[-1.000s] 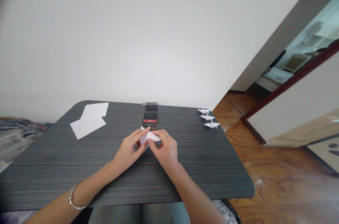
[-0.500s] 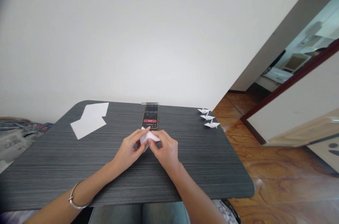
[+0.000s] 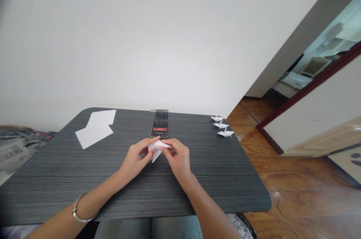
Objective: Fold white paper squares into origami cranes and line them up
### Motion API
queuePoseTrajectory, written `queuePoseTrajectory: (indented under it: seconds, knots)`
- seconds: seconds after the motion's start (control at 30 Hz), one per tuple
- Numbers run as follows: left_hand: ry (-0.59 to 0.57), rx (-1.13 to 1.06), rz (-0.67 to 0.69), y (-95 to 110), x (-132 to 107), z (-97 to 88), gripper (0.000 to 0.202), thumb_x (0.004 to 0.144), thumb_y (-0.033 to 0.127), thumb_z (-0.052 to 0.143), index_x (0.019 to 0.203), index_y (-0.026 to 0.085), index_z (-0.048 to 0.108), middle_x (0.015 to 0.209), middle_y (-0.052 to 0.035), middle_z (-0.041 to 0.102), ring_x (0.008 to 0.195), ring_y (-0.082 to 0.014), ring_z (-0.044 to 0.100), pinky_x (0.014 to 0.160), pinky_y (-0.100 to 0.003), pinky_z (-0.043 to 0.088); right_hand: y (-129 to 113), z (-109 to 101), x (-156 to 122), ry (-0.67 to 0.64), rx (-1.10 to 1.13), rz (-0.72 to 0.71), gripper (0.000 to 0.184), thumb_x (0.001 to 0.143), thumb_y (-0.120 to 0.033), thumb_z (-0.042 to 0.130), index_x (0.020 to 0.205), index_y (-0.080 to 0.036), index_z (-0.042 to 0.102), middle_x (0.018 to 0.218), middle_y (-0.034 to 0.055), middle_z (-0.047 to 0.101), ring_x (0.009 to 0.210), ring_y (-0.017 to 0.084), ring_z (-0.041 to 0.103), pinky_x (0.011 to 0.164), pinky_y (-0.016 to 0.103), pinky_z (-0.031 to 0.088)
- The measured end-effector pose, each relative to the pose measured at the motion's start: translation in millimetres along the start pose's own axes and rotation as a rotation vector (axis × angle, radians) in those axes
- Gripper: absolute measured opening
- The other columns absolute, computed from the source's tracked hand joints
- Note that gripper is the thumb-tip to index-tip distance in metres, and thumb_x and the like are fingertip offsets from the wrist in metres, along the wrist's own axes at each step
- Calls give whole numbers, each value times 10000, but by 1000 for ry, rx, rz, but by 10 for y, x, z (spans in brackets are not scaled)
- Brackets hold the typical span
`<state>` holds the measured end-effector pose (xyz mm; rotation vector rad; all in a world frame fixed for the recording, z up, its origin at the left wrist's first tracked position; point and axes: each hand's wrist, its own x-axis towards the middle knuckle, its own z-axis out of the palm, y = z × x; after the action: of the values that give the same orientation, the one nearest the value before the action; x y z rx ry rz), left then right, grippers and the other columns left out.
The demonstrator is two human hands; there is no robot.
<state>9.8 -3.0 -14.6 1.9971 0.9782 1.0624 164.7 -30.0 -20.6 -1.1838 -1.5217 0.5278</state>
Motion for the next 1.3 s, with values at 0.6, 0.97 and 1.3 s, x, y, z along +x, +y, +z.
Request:
queuePoseTrajectory:
  seconds: [0.6, 0.97, 1.3]
  knots:
    - [-8, -358, -133, -17, 59, -42, 205, 753, 167, 531, 887, 162, 685, 1019, -88, 647, 971, -203, 576, 828, -342, 459, -61, -51, 7, -53, -31, -101, 141, 790, -178, 497, 830, -195, 631, 738, 28, 624, 585, 127, 571, 476, 220, 436]
    - [36, -366, -198, -11, 60, -14, 192, 717, 159, 552, 855, 142, 684, 926, -85, 680, 862, -200, 616, 762, -326, 487, -76, -17, -26, -24, -115, -134, 131, 782, -229, 519, 858, -185, 616, 729, 34, 625, 589, 130, 573, 451, 215, 426]
    - [22, -304, -170, -47, 32, 11, 227, 724, 138, 535, 912, 141, 663, 970, -93, 655, 868, -191, 605, 707, -289, 493, -67, -10, -21, 32, -176, -96, 153, 818, -218, 498, 723, -188, 614, 692, 27, 629, 573, 130, 555, 466, 232, 404]
